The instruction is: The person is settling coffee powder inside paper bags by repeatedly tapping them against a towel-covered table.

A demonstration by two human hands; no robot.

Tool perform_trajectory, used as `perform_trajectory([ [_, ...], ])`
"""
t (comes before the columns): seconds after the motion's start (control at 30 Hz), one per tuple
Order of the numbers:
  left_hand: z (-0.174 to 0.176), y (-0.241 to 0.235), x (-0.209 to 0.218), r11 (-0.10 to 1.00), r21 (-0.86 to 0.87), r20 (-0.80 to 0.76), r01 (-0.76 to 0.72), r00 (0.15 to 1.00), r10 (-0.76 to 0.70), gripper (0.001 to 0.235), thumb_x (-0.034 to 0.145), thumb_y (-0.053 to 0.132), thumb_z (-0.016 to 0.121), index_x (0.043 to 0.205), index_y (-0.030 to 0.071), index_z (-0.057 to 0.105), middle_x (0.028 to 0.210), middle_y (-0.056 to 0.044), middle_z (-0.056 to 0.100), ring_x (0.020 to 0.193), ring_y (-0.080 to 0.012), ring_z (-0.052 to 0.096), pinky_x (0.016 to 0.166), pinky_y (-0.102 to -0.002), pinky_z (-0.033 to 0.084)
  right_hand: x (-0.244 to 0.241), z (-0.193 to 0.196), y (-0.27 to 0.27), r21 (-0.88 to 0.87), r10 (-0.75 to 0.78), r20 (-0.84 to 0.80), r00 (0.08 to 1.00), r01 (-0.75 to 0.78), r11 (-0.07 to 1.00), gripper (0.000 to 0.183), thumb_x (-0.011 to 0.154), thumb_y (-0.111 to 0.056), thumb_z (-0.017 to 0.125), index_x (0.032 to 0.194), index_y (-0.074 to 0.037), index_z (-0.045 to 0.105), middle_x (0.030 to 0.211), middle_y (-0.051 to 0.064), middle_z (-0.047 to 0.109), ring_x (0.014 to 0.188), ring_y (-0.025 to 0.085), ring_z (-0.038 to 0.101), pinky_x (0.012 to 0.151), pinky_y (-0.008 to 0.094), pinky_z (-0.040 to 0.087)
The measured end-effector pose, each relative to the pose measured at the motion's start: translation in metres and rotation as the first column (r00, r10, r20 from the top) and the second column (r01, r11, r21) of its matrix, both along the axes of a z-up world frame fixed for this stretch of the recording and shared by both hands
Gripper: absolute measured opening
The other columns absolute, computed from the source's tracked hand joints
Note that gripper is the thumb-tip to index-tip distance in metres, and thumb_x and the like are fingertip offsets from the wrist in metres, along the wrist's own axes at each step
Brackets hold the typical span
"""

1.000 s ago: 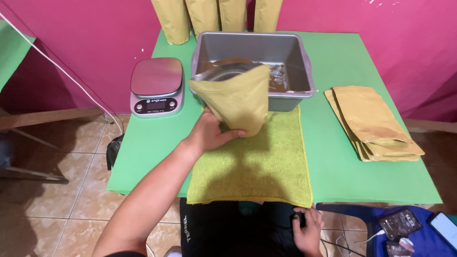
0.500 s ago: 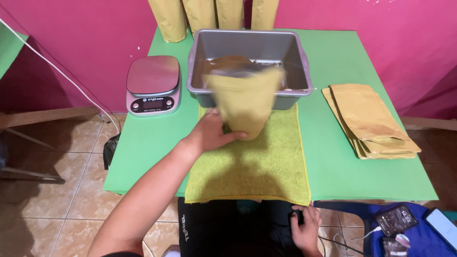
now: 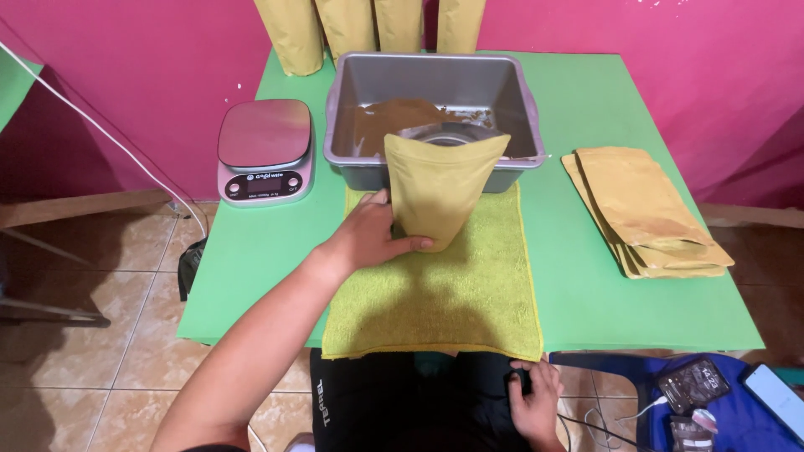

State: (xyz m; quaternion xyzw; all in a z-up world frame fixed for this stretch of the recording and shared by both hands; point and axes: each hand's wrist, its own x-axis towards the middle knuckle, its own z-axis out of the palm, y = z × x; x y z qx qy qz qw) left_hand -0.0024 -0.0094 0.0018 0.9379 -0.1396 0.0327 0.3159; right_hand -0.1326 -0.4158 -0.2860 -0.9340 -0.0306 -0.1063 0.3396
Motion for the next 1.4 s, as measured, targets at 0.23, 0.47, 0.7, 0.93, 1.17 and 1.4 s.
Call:
perform_trajectory([
  [0.23,-0.002,0.005,-0.001,0.994,-0.095,0.206,0.049,0.978,-0.029,0.081,0.081,0.065,0.07,0.132,0.002,0.062,0.127,-0.022,0.065,0.128,-0.0404,0.05,0.107,-0.045,0.038,0.001,0.0,0.0,0.006,0.003,-0.001,1.0,-0.003,1.0,0.023,0.087,-0.031,0.061,0.106,-0.027,0.073,0.113,-0.007,0.07,0.14,0.026,0.049,0.107,0.046,0.033],
  [0.47,0.002,0.001,0.0,0.999,0.032,0.037,-0.026,0.999,0.025,0.083,0.079,0.074,0.064,0.132,0.01,0.065,0.118,-0.02,0.061,0.109,-0.0384,0.055,0.097,-0.044,0.041,0.001,-0.003,-0.002,0.015,0.004,0.008,1.0,-0.004,1.0,0.022,0.087,-0.03,0.061,0.105,-0.025,0.073,0.113,-0.005,0.07,0.138,0.026,0.05,0.106,0.047,0.034],
  [0.7,-0.004,0.004,0.002,1.0,0.016,0.059,-0.016,0.998,0.015,0.069,0.08,0.063,0.076,0.11,0.001,0.069,0.109,-0.021,0.064,0.098,-0.0387,0.059,0.084,-0.044,0.047,0.001,-0.005,-0.002,-0.008,0.022,0.071,0.997,-0.022,1.0,0.02,0.088,-0.03,0.061,0.105,-0.025,0.072,0.11,-0.002,0.069,0.138,0.032,0.05,0.108,0.047,0.034],
  [0.93,0.005,-0.003,0.003,0.985,-0.066,0.265,0.161,0.954,-0.138,0.058,0.085,0.05,0.078,0.112,-0.001,0.071,0.114,-0.021,0.073,0.107,-0.0372,0.067,0.088,-0.04,0.051,0.006,0.011,0.0,0.005,0.073,0.131,0.989,-0.074,0.997,0.019,0.089,-0.029,0.059,0.101,-0.019,0.069,0.111,0.006,0.067,0.121,0.032,0.054,0.099,0.045,0.039],
  [1.17,-0.009,-0.001,0.014,0.993,-0.023,0.347,0.116,0.933,-0.101,0.059,0.083,0.055,0.074,0.116,0.006,0.075,0.124,-0.018,0.073,0.119,-0.0362,0.066,0.105,-0.042,0.047,0.013,0.03,0.0,0.008,0.131,0.196,0.972,-0.135,0.991,0.024,0.091,-0.027,0.058,0.103,-0.006,0.063,0.102,0.014,0.061,0.098,0.035,0.054,0.089,0.044,0.041],
  [1.4,-0.034,0.002,0.017,1.0,0.009,0.115,-0.016,0.993,0.015,0.052,0.08,0.043,0.085,0.117,0.008,0.074,0.061,-0.02,0.067,0.07,-0.043,0.072,0.077,-0.055,0.055,0.015,0.021,-0.009,0.07,0.098,0.227,0.969,-0.117,0.991,0.011,0.083,-0.016,0.07,0.09,-0.01,0.064,0.092,0.009,0.061,0.099,0.038,0.059,0.087,0.046,0.043],
])
